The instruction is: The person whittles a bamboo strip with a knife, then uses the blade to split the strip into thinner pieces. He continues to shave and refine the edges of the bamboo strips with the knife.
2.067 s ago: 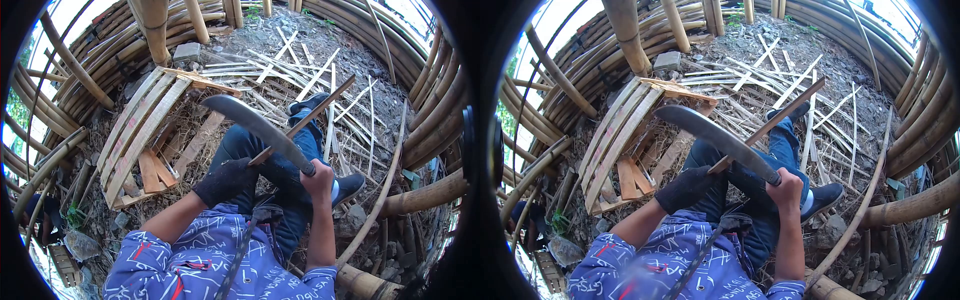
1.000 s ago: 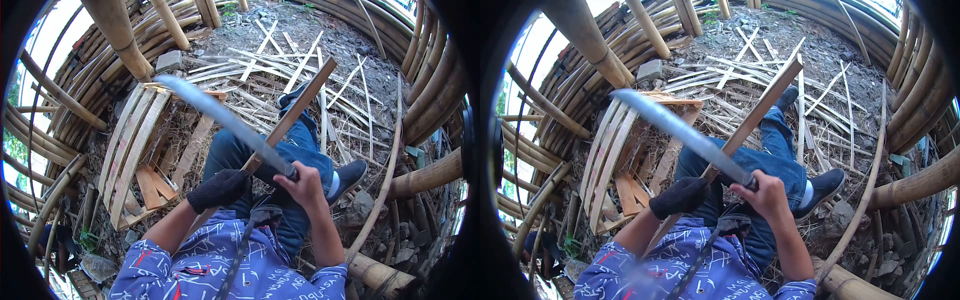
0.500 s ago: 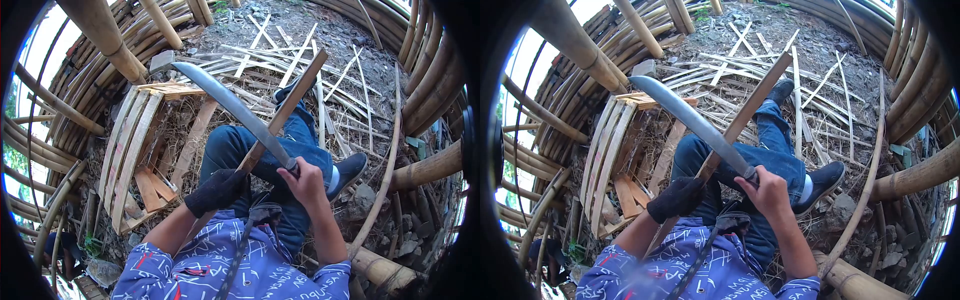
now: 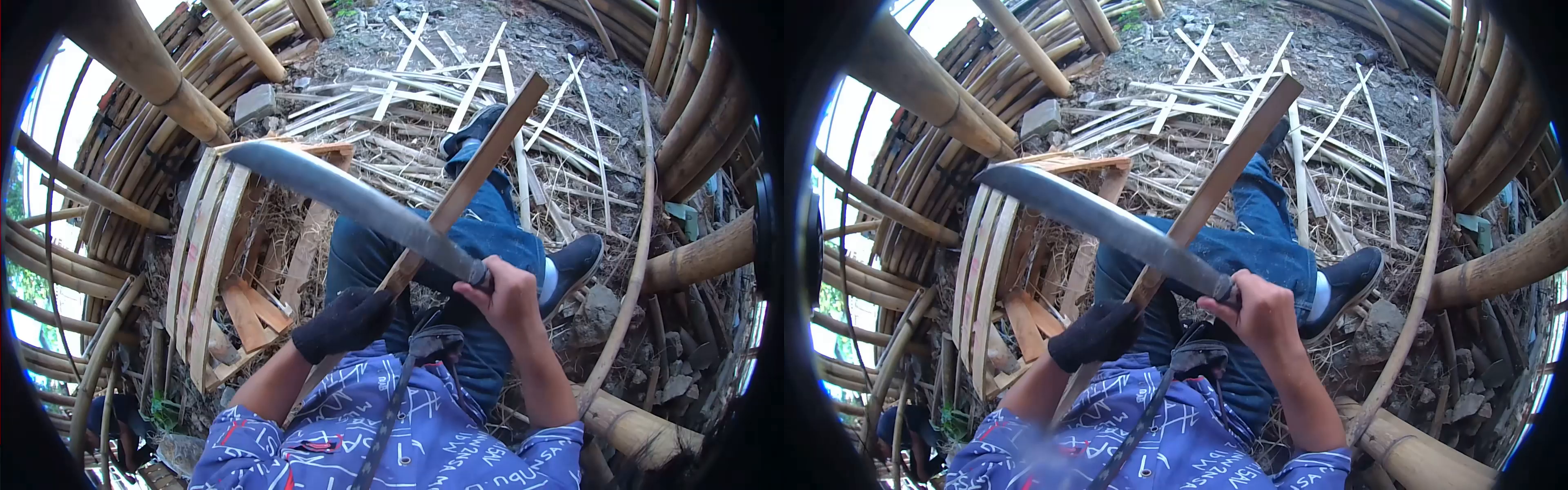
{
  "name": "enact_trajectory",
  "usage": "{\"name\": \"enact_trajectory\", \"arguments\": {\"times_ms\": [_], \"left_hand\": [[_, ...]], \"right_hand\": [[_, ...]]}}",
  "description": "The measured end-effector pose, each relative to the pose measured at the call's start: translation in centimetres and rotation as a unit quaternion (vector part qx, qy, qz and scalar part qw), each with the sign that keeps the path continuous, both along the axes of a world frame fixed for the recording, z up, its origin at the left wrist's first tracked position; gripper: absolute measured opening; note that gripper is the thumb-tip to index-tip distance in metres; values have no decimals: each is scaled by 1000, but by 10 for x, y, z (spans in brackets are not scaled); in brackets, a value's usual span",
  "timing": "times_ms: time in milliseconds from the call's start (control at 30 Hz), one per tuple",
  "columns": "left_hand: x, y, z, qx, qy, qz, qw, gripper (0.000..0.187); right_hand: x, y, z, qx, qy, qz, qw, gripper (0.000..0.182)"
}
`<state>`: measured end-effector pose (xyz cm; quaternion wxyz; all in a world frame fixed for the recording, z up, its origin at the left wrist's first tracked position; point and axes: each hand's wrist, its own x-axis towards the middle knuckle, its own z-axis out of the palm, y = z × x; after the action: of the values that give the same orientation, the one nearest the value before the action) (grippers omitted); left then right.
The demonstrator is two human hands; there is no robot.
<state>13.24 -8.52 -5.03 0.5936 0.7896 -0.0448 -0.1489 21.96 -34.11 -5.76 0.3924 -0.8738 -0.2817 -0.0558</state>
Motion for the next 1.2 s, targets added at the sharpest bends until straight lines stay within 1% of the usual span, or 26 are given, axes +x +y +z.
{"name": "enact_trajectory", "arguments": {"times_ms": [33, 67, 133, 167, 200, 233, 267, 333, 367, 433, 567, 600, 667, 733, 767, 800, 833, 867, 900, 933, 967, 1033, 1067, 1100, 1167, 1200], "left_hand": [[0, 0, -5, 95, -215, -46, 971, 47], [-3, 0, -7, 94, -216, -44, 971, 47], [-5, 2, -8, 29, -54, -10, 998, 47], [-3, 2, -5, 31, -57, -14, 998, 47], [-4, 1, 1, -36, 63, 11, 997, 47], [-7, 1, 5, -103, 186, 40, 976, 47], [-8, -1, 6, -103, 191, 43, 975, 47], [-3, -4, 10, -36, 47, 14, 998, 47], [-3, -3, 11, -36, 45, 17, 998, 47], [2, -4, 13, -98, 225, 67, 967, 47], [-6, 0, 7, -77, 195, 39, 977, 47], [-6, 1, 9, -70, 177, 38, 981, 46], [-6, 1, 17, -65, 153, 41, 985, 45], [-4, -1, 25, -100, 257, 73, 959, 43], [-2, 0, 17, -99, 253, 70, 960, 43], [-4, 2, 3, -59, 114, 5, 992, 43], [-6, 4, -6, -17, -26, -59, 998, 43], [-7, 3, -2, -17, -23, -58, 998, 43], [-9, 0, 6, -71, 101, -6, 992, 43], [-8, -1, 11, -122, 221, 46, 967, 43], [-9, 1, 13, -121, 221, 45, 967, 43], [-9, 7, 16, -41, 176, 20, 983, 42], [-11, 8, 13, -43, 173, 21, 984, 42], [-14, 8, 5, -34, 138, 6, 990, 42], [-12, 8, -2, -25, 101, -10, 995, 42], [-8, 4, -4, 13, -20, -38, 999, 42]], "right_hand": [[-3, 3, -2, -1, 3, 3, 1000, 44], [-6, 9, -4, 15, 12, -8, 1000, 44], [-13, 15, -13, 44, 24, -5, 999, 44], [-17, 14, -13, 53, 32, 16, 998, 45], [-15, 12, -12, 48, 11, 21, 999, 45], [-14, 9, -11, 41, -6, 28, 999, 46], [-11, 6, -5, 21, -4, 20, 1000, 46], [-5, 6, -3, 1, -5, 3, 1000, 46], [-7, 9, -6, 1, -7, 6, 1000, 46], [-16, 16, -11, 28, 8, -15, 999, 45], [-15, 5, -12, 57, -37, 11, 998, 44], [-10, -2, -5, 19, -24, -17, 999, 43], [2, -8, -16, 20, 6, -67, 998, 43], [3, -8, -21, 24, 15, -95, 995, 43], [-4, -4, -20, 45, 47, -82, 995, 43], [-10, -1, -19, 65, 82, -68, 992, 43], [-14, 1, -16, 66, 84, -69, 992, 43], [-19, 2, -13, 51, 45, -26, 997, 43], [-23, 3, -10, 36, 8, 16, 999, 43], [-18, 0, -10, 38, 4, 21, 999, 43], [-11, -5, -12, 39, 5, 20, 999, 43], [6, -15, -15, 37, 29, -73, 996, 44], [12, -18, -16, 41, 66, -117, 990, 44], [12, -17, -14, 41, 62, -116, 990, 44], [5, -12, -12, 123, 130, -132, 975, 43], [-1, -11, -17, 112, 137, -113, 978, 42]]}}
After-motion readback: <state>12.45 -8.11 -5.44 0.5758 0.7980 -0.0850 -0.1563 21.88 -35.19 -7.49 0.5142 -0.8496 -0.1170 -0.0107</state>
